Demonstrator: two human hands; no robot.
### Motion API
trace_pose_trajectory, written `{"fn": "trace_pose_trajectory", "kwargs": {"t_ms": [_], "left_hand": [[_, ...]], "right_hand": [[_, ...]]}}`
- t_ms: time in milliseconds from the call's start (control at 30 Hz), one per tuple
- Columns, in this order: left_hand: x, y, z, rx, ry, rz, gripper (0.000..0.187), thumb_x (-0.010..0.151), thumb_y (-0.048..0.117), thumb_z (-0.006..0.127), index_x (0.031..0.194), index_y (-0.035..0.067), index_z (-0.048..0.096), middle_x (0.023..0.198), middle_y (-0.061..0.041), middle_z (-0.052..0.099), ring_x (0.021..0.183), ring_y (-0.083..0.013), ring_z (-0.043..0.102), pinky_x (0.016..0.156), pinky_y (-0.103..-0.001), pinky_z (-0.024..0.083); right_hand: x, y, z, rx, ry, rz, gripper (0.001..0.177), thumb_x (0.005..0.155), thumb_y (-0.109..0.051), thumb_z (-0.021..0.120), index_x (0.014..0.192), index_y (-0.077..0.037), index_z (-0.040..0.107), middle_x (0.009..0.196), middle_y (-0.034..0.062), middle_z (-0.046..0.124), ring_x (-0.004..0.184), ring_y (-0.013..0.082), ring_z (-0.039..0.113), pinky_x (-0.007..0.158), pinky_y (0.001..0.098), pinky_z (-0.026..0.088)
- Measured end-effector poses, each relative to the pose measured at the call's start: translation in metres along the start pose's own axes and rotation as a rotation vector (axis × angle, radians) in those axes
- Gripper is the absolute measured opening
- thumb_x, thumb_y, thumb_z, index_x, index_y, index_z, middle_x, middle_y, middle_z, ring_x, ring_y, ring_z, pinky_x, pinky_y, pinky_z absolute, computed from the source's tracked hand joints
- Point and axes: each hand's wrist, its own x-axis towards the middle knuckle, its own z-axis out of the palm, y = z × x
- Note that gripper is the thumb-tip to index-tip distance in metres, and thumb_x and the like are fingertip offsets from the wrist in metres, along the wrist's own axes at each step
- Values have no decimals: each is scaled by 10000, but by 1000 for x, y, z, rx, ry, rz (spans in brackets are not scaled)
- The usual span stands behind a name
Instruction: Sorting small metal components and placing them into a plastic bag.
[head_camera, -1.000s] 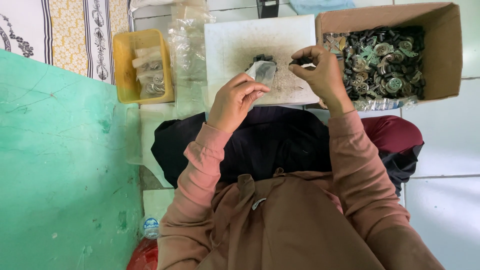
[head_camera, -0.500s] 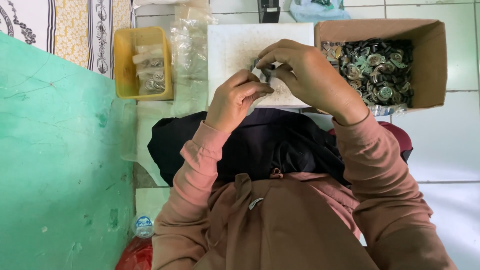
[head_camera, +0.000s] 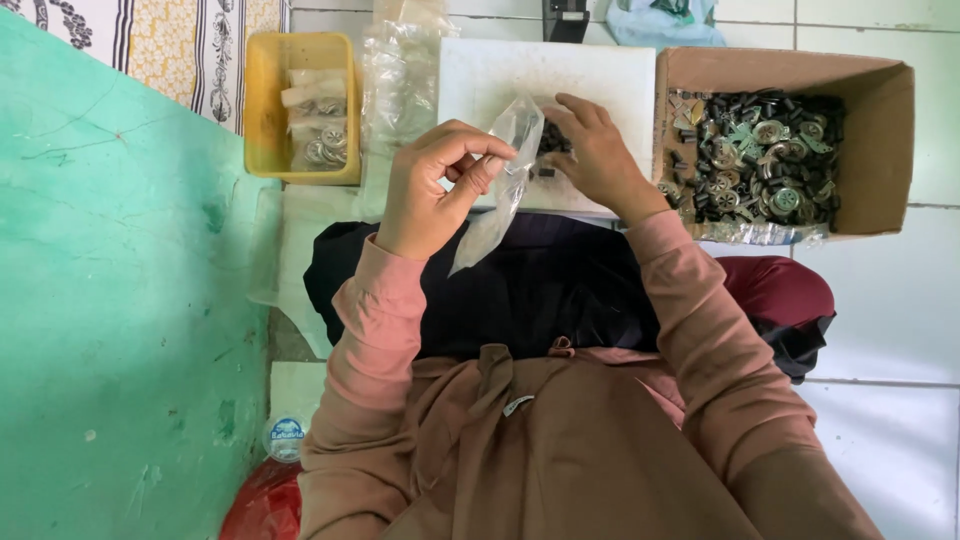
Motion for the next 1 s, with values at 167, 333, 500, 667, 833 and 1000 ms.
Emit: {"fn": "trace_pose_trajectory", "kwargs": {"t_ms": [167, 333, 500, 667, 833, 1000], "left_hand": [[-2, -3, 1, -34, 46, 3, 101, 1048, 100, 651, 1053, 80, 750, 942, -49, 665, 636, -132, 653, 616, -227, 533], [-1, -8, 5, -79, 79, 29, 95, 1035, 66, 673, 1043, 78, 767, 885, -40, 660, 641, -142, 685, 604, -231, 519], [2, -9, 11, -68, 69, 62, 102, 1033, 48, 673, 1053, 70, 770, 882, -46, 653, 647, -171, 696, 619, -250, 519], [3, -6, 18, -42, 70, 78, 100, 1020, 35, 685, 1033, 73, 776, 884, -51, 668, 648, -173, 703, 632, -249, 519], [2, -7, 18, -7, 30, 96, 107, 1022, 26, 667, 1020, 47, 771, 880, -69, 679, 657, -190, 719, 632, -264, 531], [1, -9, 24, -55, 32, 66, 100, 1020, 48, 692, 1031, 79, 787, 885, -54, 676, 678, -170, 708, 643, -247, 513]], "right_hand": [[-18, 14, 37, -158, 171, -83, 409, 1040, -132, 666, 1441, -116, 591, 1480, 158, 474, 1384, 391, 435, 1098, 557, 421], [-33, 16, 26, -124, 290, -126, 331, 961, 20, 732, 1281, -59, 705, 1225, 170, 567, 1166, 386, 559, 1016, 475, 519], [-41, 35, 23, -130, 273, -47, 180, 935, -50, 794, 1106, -34, 738, 1150, 107, 561, 1076, 292, 560, 940, 358, 553], [-46, 43, 25, -186, 300, 8, 183, 882, -52, 840, 1052, -41, 774, 1109, 114, 561, 1026, 292, 562, 868, 360, 574], [-59, 59, 23, -172, 300, 43, 212, 875, -130, 874, 1062, -91, 783, 1052, 75, 577, 964, 274, 559, 837, 354, 564], [-65, 49, 10, 23, 276, 105, 106, 906, 73, 793, 993, 14, 777, 992, 161, 612, 915, 337, 636, 764, 400, 623]]}}
